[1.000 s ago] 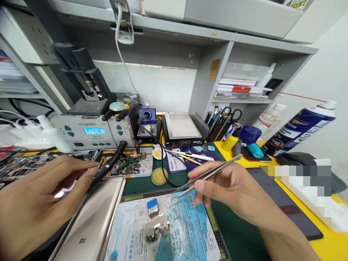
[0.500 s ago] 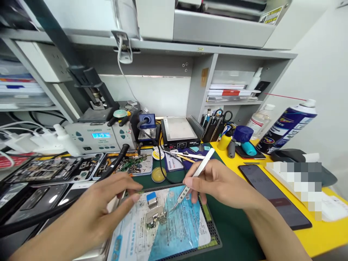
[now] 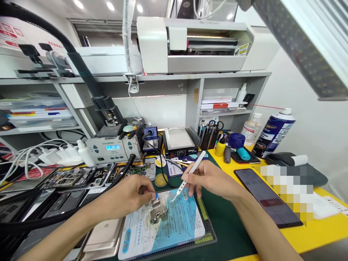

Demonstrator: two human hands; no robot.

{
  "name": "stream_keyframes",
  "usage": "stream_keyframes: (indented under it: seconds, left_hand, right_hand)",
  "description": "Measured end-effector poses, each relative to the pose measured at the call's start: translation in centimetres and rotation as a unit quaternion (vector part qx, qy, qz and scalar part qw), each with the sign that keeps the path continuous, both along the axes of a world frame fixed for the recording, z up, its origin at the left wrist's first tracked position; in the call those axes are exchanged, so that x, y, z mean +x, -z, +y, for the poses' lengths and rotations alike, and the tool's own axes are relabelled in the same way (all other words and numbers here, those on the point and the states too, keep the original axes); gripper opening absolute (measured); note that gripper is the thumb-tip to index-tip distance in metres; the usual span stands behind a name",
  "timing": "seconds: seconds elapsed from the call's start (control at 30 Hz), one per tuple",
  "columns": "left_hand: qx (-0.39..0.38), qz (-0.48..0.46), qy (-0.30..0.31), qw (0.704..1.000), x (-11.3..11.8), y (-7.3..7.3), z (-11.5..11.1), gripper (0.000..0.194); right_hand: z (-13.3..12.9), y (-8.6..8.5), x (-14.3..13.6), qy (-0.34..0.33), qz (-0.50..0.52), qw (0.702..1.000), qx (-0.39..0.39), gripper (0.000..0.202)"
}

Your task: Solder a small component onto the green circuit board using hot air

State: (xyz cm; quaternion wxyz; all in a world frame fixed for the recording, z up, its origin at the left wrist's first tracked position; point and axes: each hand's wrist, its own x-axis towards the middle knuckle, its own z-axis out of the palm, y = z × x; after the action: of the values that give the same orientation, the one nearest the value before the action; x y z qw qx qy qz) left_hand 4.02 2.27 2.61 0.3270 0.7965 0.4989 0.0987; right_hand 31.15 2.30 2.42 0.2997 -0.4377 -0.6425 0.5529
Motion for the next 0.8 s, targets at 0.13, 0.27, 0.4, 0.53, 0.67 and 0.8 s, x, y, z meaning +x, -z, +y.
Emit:
stream_keyframes:
  seconds: [0.13, 0.27, 0.4, 0.53, 0.67, 0.8]
  left_hand:
    - [-0.021, -0.014, -0.004, 1.000, 0.00, -0.18, 0.15, 0.025]
    - [-0.037, -0.029, -0.002, 0.999, -0.01, -0.25, 0.24, 0.024]
    - [-0.053, -0.042, 0.005, 0.998, -0.07, -0.05, 0.42, 0.026]
    - [-0.065, -0.055, 0.009, 0.996, -0.11, 0.30, 0.67, 0.027]
    - [-0.090, -0.082, 0.014, 0.992, -0.24, 0.53, 0.86, 0.025]
    - [-0.119, -0.130, 0.012, 0.984, -0.62, -0.02, 0.71, 0.024]
  right_hand:
    - [-0.21, -0.04, 0.01, -0.004, 0.001, 1.000, 0.003, 0.038]
    - [-0.37, -0.07, -0.08, -0.008, 0.002, 1.000, 0.007, 0.038]
    - [-0.34, -0.10, -0.15, -0.007, 0.005, 1.000, 0.011, 0.038]
    - [-0.43, -0.23, -0.17, -0.004, 0.005, 1.000, 0.012, 0.039]
    - [-0.47, -0.24, -0.06, -0.003, 0.009, 1.000, 0.012, 0.039]
    - [-0.34, -0.06, 0.18, -0.006, 0.020, 1.000, 0.014, 0.037]
